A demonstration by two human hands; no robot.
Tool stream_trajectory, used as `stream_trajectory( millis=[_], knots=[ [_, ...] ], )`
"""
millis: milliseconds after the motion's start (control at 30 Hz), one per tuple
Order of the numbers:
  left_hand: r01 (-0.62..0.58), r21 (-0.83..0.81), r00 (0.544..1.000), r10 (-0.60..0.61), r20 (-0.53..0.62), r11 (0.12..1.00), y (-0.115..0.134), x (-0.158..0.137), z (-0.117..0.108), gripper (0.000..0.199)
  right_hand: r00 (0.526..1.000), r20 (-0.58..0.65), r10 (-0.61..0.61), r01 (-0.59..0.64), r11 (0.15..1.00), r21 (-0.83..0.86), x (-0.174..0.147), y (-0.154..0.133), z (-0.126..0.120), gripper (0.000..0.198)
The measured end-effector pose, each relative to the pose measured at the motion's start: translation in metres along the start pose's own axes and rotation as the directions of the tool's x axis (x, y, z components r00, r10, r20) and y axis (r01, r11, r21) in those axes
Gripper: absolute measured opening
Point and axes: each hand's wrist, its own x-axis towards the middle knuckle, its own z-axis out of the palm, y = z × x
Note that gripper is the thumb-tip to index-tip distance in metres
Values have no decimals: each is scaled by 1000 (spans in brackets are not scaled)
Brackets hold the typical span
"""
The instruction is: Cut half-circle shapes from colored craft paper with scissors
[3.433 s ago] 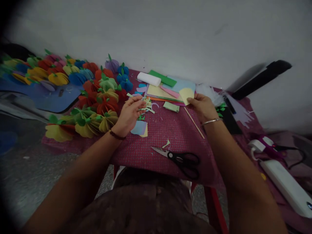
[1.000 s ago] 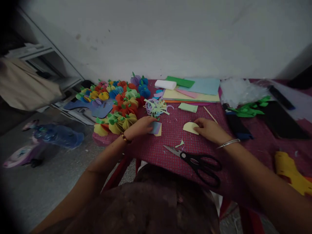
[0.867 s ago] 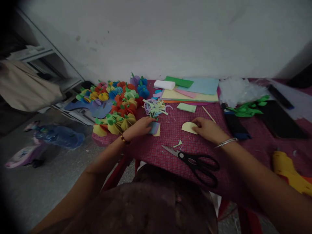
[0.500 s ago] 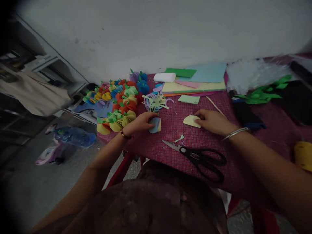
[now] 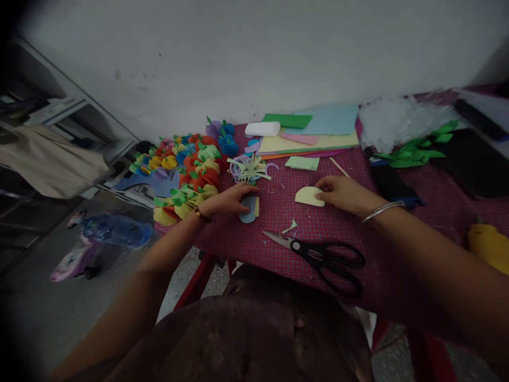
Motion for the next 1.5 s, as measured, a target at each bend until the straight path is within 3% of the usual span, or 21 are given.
stream_trajectory(
  millis=[100,233,400,667,967,1133,1300,1500],
  knots=[
    [-14,-24,994,11,-108,1000,0,-16,0,52,996,25,84,-87,968,233,-6,-12,-5,24],
    [-11,-57,968,-4,-249,998,6,-44,8,43,999,37,-7,-6,946,325,-8,-42,0,31],
    [62,13,967,-57,-249,998,11,-57,33,95,992,118,-39,-7,933,361,-3,-72,24,24],
    [-13,-83,965,-9,-263,996,-11,-47,29,73,988,151,31,-85,926,368,6,-87,37,22],
    [-91,-182,949,30,-313,979,-13,-45,37,87,983,179,30,-100,911,399,20,-111,71,12],
    [-100,-190,954,40,-297,977,-7,-45,33,89,986,163,27,-80,942,327,28,-110,73,13],
    [8,-157,956,-54,-290,988,1,-35,25,59,988,140,61,-98,955,281,27,-94,59,9],
    [22,8,994,-21,-108,1000,-10,-13,15,56,989,133,66,-103,951,292,15,-81,51,11]
  ],
)
